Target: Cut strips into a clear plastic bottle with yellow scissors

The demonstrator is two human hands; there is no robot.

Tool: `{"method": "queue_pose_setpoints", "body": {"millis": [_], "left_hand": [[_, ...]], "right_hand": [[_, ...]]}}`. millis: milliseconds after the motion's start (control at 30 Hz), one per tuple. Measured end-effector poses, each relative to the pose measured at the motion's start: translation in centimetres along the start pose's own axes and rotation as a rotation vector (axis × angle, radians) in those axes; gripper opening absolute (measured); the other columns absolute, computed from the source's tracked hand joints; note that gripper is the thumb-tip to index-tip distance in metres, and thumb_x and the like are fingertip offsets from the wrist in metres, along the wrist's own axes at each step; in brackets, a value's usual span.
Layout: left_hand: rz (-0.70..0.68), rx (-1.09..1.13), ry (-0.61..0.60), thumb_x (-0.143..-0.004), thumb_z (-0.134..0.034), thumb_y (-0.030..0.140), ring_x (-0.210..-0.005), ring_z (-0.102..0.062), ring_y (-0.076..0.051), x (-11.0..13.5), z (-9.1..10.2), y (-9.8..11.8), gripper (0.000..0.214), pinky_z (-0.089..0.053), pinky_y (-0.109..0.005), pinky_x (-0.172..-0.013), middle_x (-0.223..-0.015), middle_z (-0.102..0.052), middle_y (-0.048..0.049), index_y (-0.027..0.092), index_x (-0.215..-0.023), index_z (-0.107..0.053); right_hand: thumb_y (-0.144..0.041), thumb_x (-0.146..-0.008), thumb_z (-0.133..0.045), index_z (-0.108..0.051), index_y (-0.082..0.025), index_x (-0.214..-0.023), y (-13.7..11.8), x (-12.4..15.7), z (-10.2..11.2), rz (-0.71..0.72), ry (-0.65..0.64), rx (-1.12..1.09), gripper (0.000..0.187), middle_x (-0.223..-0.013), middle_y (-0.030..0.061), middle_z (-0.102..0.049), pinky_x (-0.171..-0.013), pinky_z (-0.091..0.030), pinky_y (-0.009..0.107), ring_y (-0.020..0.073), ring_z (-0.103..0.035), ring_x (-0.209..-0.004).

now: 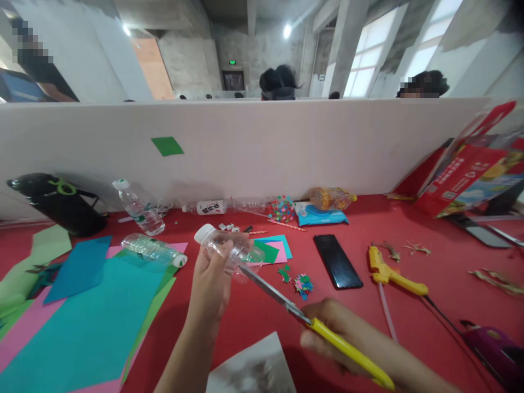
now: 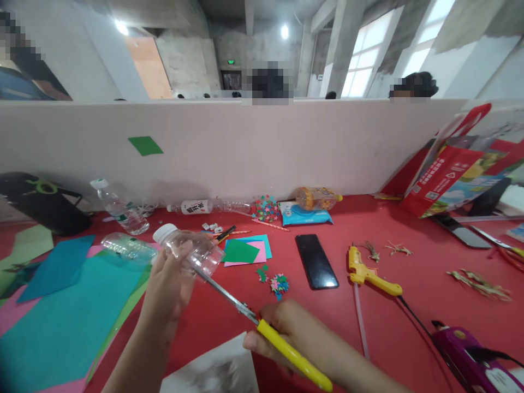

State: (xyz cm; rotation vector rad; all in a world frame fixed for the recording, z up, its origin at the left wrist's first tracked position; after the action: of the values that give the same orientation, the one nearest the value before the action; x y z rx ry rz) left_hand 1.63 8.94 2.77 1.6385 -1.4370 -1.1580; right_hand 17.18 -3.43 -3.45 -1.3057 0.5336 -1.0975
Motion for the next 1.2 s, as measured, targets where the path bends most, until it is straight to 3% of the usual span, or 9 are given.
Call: {"method": "queue_pose_setpoints", "body": {"millis": [267,467,767,967,1200], "left_hand": [[-0.014,0.002,-0.096,-0.084,-0.061,0.024,-0.087,-0.066,-0.02,0.1,-0.5,0.0,0.009,-0.051,-0.033,-0.081,-0.09,-0.071,-0.004,0.019,-0.089,-0.065],[0.012,0.004,-0.118,-0.081,-0.065,0.027,-0.086,-0.067,-0.022,0.3,-1.1,-0.5,0.013,-0.052,-0.036,-0.08,-0.091,-0.072,-0.0059,0.019,-0.09,-0.067],[0.004,-0.017,-0.097,-0.081,-0.064,0.028,-0.09,-0.066,-0.022,0.2,-0.7,-0.4,0.013,-0.051,-0.034,-0.081,-0.091,-0.072,-0.0056,0.019,-0.09,-0.068],[-0.003,-0.031,-0.117,-0.083,-0.062,0.027,-0.087,-0.066,-0.021,0.4,-0.6,-0.2,0.012,-0.051,-0.035,-0.08,-0.093,-0.071,-0.005,0.02,-0.092,-0.066],[-0.001,-0.087,-0.151,-0.078,-0.066,0.031,-0.085,-0.067,-0.024,0.5,-1.3,-0.3,0.018,-0.051,-0.036,-0.079,-0.093,-0.073,-0.0075,0.02,-0.092,-0.067]], "right_hand": [[-0.074,-0.085,-0.044,-0.041,-0.019,-0.068,-1.6,0.3,0.3,0.164,0.05,0.197,0.058,-0.061,-0.0052,-0.038,-0.044,-0.025,0.019,0.0084,-0.034,-0.052],[-0.072,-0.09,-0.032,-0.046,-0.019,-0.066,-0.5,0.9,-0.4,0.084,0.018,0.106,0.061,-0.053,-0.0037,-0.046,-0.043,-0.03,0.019,0.0093,-0.043,-0.046],[-0.079,-0.085,-0.033,-0.043,-0.019,-0.069,-2.0,0.4,-0.1,0.109,0.037,0.121,0.062,-0.061,-0.0047,-0.036,-0.042,-0.027,0.018,0.0084,-0.034,-0.051],[-0.081,-0.08,-0.04,-0.058,-0.017,-0.074,-1.7,1.0,0.9,0.04,0.139,0.141,0.067,-0.068,0.0001,-0.047,-0.05,-0.036,0.02,0.0139,-0.042,-0.063],[-0.08,-0.08,-0.043,-0.061,-0.018,-0.078,-2.5,1.5,0.9,0.029,0.161,0.084,0.064,-0.069,0.0012,-0.052,-0.052,-0.04,0.021,0.0152,-0.045,-0.064]]}}
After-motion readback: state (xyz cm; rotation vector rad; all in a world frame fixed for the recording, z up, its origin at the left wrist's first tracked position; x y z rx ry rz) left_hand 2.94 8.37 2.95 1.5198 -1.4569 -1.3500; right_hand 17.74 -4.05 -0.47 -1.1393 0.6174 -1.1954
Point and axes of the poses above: each hand's wrist, its own x-axis away from the middle knuckle, its own z-axis out of the back of the hand, y = z × x, the point moved 10 cm from there along -x, towards the middle knuckle
